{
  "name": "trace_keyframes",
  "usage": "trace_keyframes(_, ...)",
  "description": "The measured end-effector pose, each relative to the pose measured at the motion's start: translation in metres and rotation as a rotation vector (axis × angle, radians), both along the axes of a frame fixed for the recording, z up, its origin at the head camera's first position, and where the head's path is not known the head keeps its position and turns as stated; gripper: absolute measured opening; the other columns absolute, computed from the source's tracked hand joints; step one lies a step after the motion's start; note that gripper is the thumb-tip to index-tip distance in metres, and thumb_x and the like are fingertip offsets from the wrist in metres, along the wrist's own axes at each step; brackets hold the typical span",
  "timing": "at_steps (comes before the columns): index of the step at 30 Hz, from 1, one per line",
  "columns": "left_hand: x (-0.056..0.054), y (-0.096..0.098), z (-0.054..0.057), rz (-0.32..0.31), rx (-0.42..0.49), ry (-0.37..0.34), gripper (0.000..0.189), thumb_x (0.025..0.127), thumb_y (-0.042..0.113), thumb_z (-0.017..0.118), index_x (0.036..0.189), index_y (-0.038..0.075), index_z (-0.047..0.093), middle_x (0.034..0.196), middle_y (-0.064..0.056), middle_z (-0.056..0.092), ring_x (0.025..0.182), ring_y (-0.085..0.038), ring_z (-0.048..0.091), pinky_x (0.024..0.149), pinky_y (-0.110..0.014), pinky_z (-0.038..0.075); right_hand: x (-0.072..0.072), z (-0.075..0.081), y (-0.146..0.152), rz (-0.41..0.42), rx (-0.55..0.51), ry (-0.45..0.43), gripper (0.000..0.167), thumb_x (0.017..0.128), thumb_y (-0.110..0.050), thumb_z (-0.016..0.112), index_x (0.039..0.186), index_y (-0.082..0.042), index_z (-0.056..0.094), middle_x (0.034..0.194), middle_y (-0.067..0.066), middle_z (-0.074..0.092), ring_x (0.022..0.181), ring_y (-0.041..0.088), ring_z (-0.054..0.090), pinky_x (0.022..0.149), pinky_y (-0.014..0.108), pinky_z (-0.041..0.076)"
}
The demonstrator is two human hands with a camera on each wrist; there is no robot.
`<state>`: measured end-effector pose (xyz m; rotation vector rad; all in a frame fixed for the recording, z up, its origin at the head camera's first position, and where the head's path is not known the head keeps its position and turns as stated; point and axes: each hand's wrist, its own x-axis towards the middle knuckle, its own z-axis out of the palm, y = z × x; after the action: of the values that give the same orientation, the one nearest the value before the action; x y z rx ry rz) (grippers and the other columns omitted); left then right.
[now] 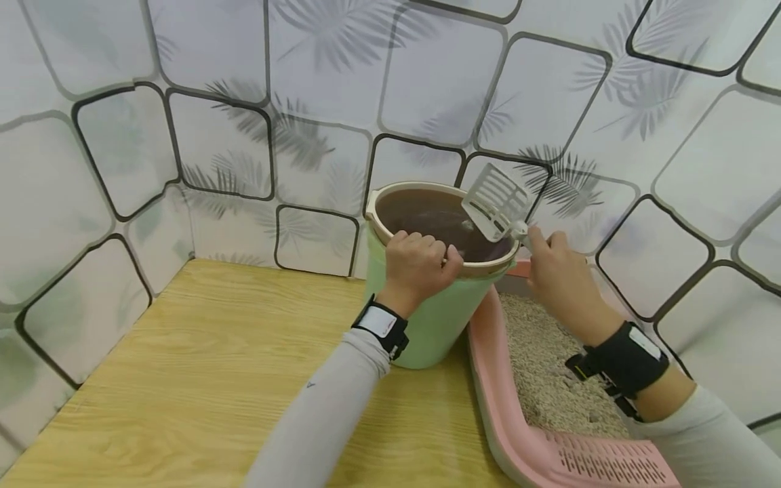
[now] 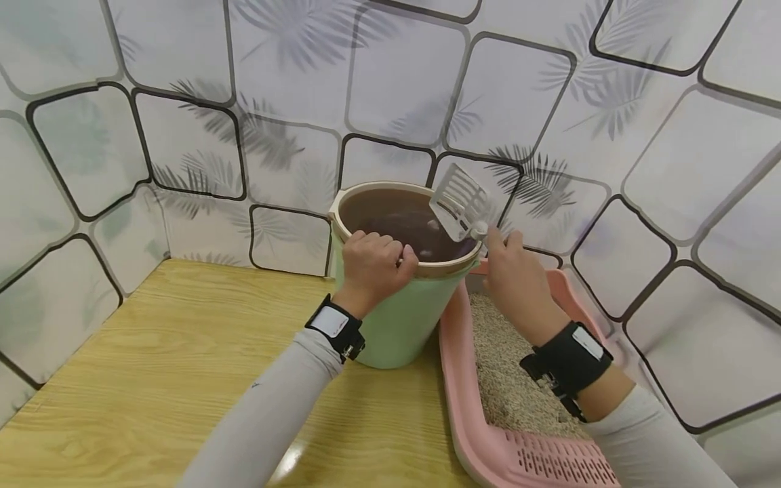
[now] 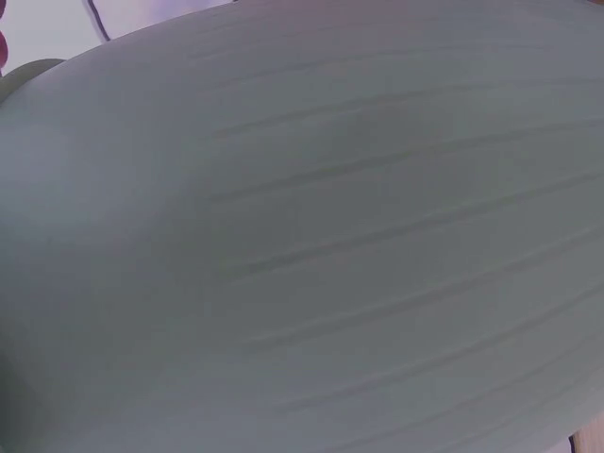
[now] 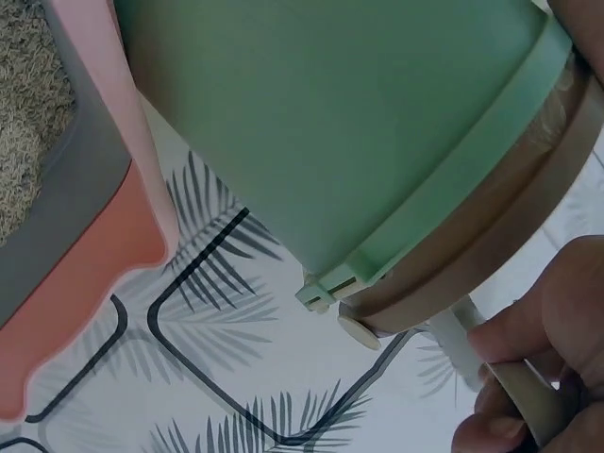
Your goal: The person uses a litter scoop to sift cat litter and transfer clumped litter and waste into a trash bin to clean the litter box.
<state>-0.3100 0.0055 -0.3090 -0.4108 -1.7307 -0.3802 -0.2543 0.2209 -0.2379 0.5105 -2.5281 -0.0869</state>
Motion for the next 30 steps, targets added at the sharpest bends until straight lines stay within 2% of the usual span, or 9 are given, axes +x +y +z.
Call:
trace_keyframes(4,-0.001,-0.004,-0.001,-0.001,-0.02,-0.017,0.04,0.08,0.026,0.052,0.042,0.018,0.039,0.041,0.005,0.038,0.041,-0.015,0.044,0.051,-0.03,0.034,-0.006,-0.007,-0.004,0.032,0.032,0.102,0.053,0.08,0.008,0.054,0.133,0.006,0.046,0.081,0.026,0.046,0.038,0.018,0.029,0.036,0.027,0.022)
trace_keyframes(11,-0.005,-0.002,-0.005,0.006,-0.027,-0.009,0.04,0.08,0.026,0.051,0.042,0.018,0.039,0.041,0.006,0.039,0.041,-0.014,0.045,0.05,-0.029,0.034,-0.011,-0.01,-0.007,0.053,0.106,0.16,0.057,0.078,0.01,0.057,0.134,0.0,0.048,0.082,0.024,0.047,0.039,0.019,0.032,0.034,0.028,0.025)
trace_keyframes(16,-0.007,-0.004,-0.006,0.016,-0.029,-0.017,0.04,0.08,0.026,0.051,0.042,0.018,0.039,0.041,0.005,0.039,0.041,-0.014,0.045,0.05,-0.03,0.034,-0.013,-0.006,-0.002,0.043,0.042,0.14,0.06,0.077,0.008,0.058,0.135,0.003,0.044,0.089,0.029,0.049,0.044,0.026,0.041,0.034,0.036,0.031)
trace_keyframes(20,-0.01,-0.008,-0.007,0.024,-0.022,-0.015,0.04,0.08,0.025,0.05,0.042,0.017,0.039,0.041,0.005,0.037,0.04,-0.015,0.044,0.05,-0.03,0.034,-0.016,-0.006,0.018,-0.002,-0.021,0.138,0.061,0.076,0.004,0.061,0.133,0.012,0.04,0.093,0.032,0.05,0.048,0.033,0.045,0.037,0.045,0.037)
trace_keyframes(21,-0.011,-0.009,-0.007,0.028,-0.022,-0.012,0.04,0.08,0.025,0.05,0.042,0.017,0.038,0.041,0.005,0.037,0.04,-0.015,0.044,0.049,-0.03,0.034,-0.017,-0.008,0.025,-0.021,-0.037,0.133,0.056,0.077,0.004,0.061,0.129,0.015,0.041,0.09,0.031,0.049,0.048,0.034,0.045,0.038,0.046,0.038)
trace_keyframes(23,-0.012,-0.01,-0.008,0.031,-0.026,-0.011,0.04,0.079,0.025,0.05,0.042,0.017,0.038,0.041,0.005,0.037,0.04,-0.015,0.043,0.05,-0.03,0.034,-0.017,-0.014,0.042,-0.079,-0.065,0.066,0.045,0.08,0.002,0.057,0.119,0.018,0.042,0.087,0.031,0.047,0.048,0.035,0.044,0.037,0.046,0.036)
trace_keyframes(25,-0.013,-0.011,-0.008,0.034,-0.031,-0.012,0.04,0.079,0.025,0.051,0.042,0.017,0.038,0.041,0.005,0.037,0.04,-0.015,0.044,0.05,-0.03,0.034,-0.015,-0.023,0.06,-0.146,-0.08,-0.069,0.034,0.084,-0.002,0.054,0.108,0.019,0.042,0.083,0.03,0.045,0.051,0.035,0.044,0.039,0.044,0.036)
trace_keyframes(28,-0.015,-0.013,-0.008,0.033,-0.032,-0.014,0.039,0.076,0.024,0.057,0.042,0.017,0.039,0.041,0.004,0.037,0.04,-0.015,0.044,0.05,-0.031,0.035,-0.01,-0.043,0.089,-0.222,-0.094,-0.341,0.019,0.089,-0.007,0.043,0.093,0.012,0.044,0.076,0.023,0.045,0.053,0.027,0.043,0.042,0.036,0.034)
trace_keyframes(30,-0.016,-0.015,-0.007,0.037,-0.028,-0.005,0.039,0.074,0.024,0.06,0.042,0.017,0.039,0.041,0.004,0.037,0.04,-0.016,0.044,0.05,-0.031,0.035,-0.003,-0.058,0.108,-0.226,-0.08,-0.501,0.015,0.09,-0.008,0.041,0.085,0.005,0.046,0.07,0.015,0.045,0.053,0.021,0.042,0.045,0.032,0.033)
